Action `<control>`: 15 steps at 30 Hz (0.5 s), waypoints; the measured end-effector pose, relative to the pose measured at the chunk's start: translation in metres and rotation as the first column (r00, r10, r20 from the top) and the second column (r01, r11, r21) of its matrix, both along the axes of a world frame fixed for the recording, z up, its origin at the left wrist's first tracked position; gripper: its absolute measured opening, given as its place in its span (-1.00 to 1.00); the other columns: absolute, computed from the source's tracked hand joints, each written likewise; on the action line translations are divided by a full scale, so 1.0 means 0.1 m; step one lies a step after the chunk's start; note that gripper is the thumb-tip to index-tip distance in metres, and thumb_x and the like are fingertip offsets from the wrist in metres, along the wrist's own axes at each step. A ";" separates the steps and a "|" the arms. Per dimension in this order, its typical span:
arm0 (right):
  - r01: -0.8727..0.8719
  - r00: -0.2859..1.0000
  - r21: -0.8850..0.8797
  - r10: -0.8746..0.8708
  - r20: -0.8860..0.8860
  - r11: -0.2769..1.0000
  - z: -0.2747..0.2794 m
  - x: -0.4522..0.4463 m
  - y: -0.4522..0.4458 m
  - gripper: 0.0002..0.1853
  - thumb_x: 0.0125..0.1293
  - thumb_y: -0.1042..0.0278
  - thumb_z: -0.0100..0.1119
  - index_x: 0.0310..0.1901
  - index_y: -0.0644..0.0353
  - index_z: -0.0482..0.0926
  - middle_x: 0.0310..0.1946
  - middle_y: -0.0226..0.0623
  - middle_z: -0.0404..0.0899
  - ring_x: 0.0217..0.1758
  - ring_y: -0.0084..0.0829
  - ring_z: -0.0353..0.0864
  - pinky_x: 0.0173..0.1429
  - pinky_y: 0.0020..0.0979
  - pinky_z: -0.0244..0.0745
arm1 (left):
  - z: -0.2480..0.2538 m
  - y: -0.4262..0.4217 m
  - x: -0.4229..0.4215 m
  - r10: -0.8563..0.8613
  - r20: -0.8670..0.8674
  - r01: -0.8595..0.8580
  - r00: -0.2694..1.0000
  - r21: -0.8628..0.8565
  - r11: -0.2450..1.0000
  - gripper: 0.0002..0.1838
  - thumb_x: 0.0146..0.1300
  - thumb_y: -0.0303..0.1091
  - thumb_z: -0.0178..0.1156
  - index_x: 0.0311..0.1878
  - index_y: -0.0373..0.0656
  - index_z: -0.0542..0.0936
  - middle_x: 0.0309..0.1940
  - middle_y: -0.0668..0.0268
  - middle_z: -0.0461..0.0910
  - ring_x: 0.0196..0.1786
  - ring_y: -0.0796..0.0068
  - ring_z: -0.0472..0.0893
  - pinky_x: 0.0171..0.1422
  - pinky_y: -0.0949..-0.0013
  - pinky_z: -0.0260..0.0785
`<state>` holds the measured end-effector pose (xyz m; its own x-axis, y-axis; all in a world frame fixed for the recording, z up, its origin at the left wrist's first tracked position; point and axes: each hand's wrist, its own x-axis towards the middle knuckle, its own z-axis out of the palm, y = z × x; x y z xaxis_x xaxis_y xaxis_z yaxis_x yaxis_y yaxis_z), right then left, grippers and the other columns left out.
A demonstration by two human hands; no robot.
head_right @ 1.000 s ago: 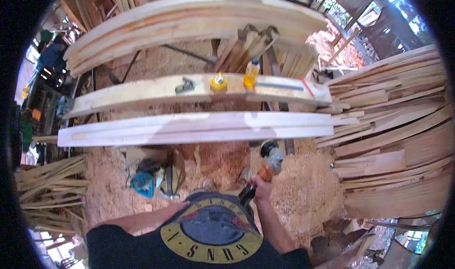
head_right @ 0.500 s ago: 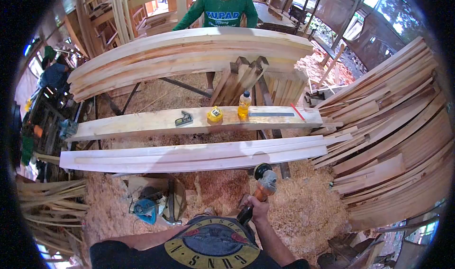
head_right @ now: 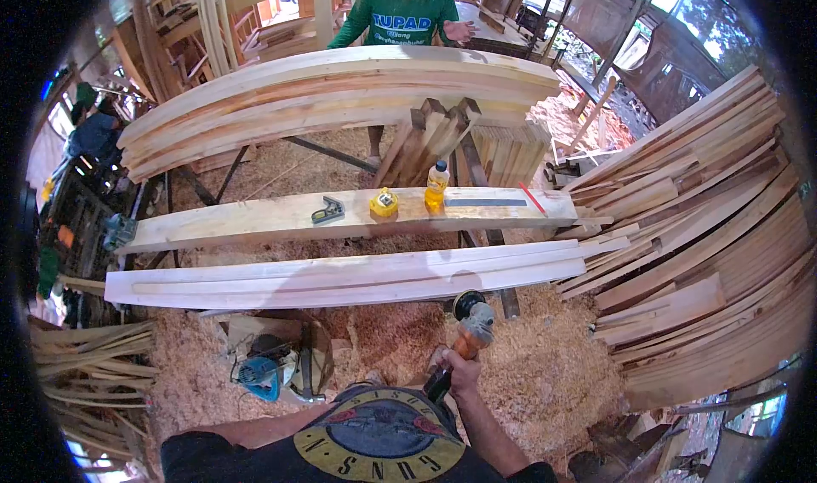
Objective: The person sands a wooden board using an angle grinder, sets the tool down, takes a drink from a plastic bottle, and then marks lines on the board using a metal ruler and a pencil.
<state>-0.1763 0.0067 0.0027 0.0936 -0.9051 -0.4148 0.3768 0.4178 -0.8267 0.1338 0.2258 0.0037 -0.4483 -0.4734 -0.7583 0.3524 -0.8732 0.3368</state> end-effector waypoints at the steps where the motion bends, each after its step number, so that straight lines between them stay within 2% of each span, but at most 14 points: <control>1: 0.005 1.000 -0.005 -0.005 0.009 1.000 -0.01 0.00 0.00 -0.89 0.19 0.49 0.29 -0.32 0.26 0.52 -0.55 -0.27 0.54 -0.52 -0.30 0.65 -0.34 -0.24 0.66 | 0.00 0.00 0.00 0.001 0.002 -0.001 1.000 0.003 1.000 -0.38 0.62 0.05 0.05 0.56 -0.13 0.37 0.39 0.23 0.56 0.32 0.37 0.60 0.45 0.19 0.46; 3: 0.014 1.000 -0.015 -0.014 0.025 1.000 0.00 0.02 -0.01 -0.89 0.19 0.49 0.30 -0.35 0.25 0.52 -0.56 -0.29 0.53 -0.53 -0.30 0.65 -0.34 -0.24 0.67 | 0.00 0.00 0.00 0.000 -0.001 0.000 1.000 0.005 1.000 -0.38 0.63 0.05 0.05 0.56 -0.13 0.37 0.38 0.23 0.56 0.31 0.37 0.61 0.45 0.19 0.46; 6: 0.025 0.997 0.056 -0.021 -0.079 0.998 0.07 0.03 -0.01 -0.87 0.18 0.48 0.32 -0.34 0.24 0.52 -0.56 -0.31 0.53 -0.52 -0.32 0.65 -0.33 -0.25 0.67 | 0.00 -0.01 0.00 0.001 -0.002 -0.001 1.000 0.006 1.000 -0.38 0.63 0.06 0.05 0.55 -0.13 0.38 0.37 0.23 0.57 0.30 0.38 0.61 0.44 0.19 0.46; 8: 0.015 0.998 0.074 -0.010 -0.059 0.997 0.02 0.00 -0.01 -0.86 0.18 0.47 0.33 -0.31 0.25 0.53 -0.55 -0.32 0.54 -0.51 -0.33 0.65 -0.32 -0.25 0.68 | -0.01 0.00 0.00 0.002 -0.001 -0.002 1.000 0.008 1.000 -0.38 0.63 0.06 0.04 0.55 -0.13 0.39 0.37 0.23 0.58 0.30 0.38 0.61 0.44 0.19 0.47; 12: 0.049 0.996 0.061 -0.044 -0.077 0.997 0.28 0.10 0.01 -0.84 0.17 0.47 0.33 -0.26 0.25 0.54 -0.54 -0.31 0.56 -0.49 -0.34 0.67 -0.31 -0.27 0.69 | -0.01 0.00 -0.01 0.003 0.000 -0.003 1.000 0.011 1.000 -0.39 0.63 0.06 0.04 0.54 -0.13 0.40 0.36 0.24 0.59 0.29 0.38 0.62 0.43 0.20 0.47; 15: -0.011 1.000 0.057 0.012 -0.015 0.998 0.24 0.06 -0.01 -0.84 0.17 0.48 0.32 -0.26 0.25 0.53 -0.53 -0.29 0.57 -0.49 -0.33 0.68 -0.31 -0.28 0.69 | -0.02 0.00 -0.01 0.005 -0.002 -0.005 1.000 0.012 1.000 -0.39 0.63 0.07 0.03 0.54 -0.12 0.40 0.35 0.24 0.60 0.28 0.38 0.63 0.42 0.20 0.48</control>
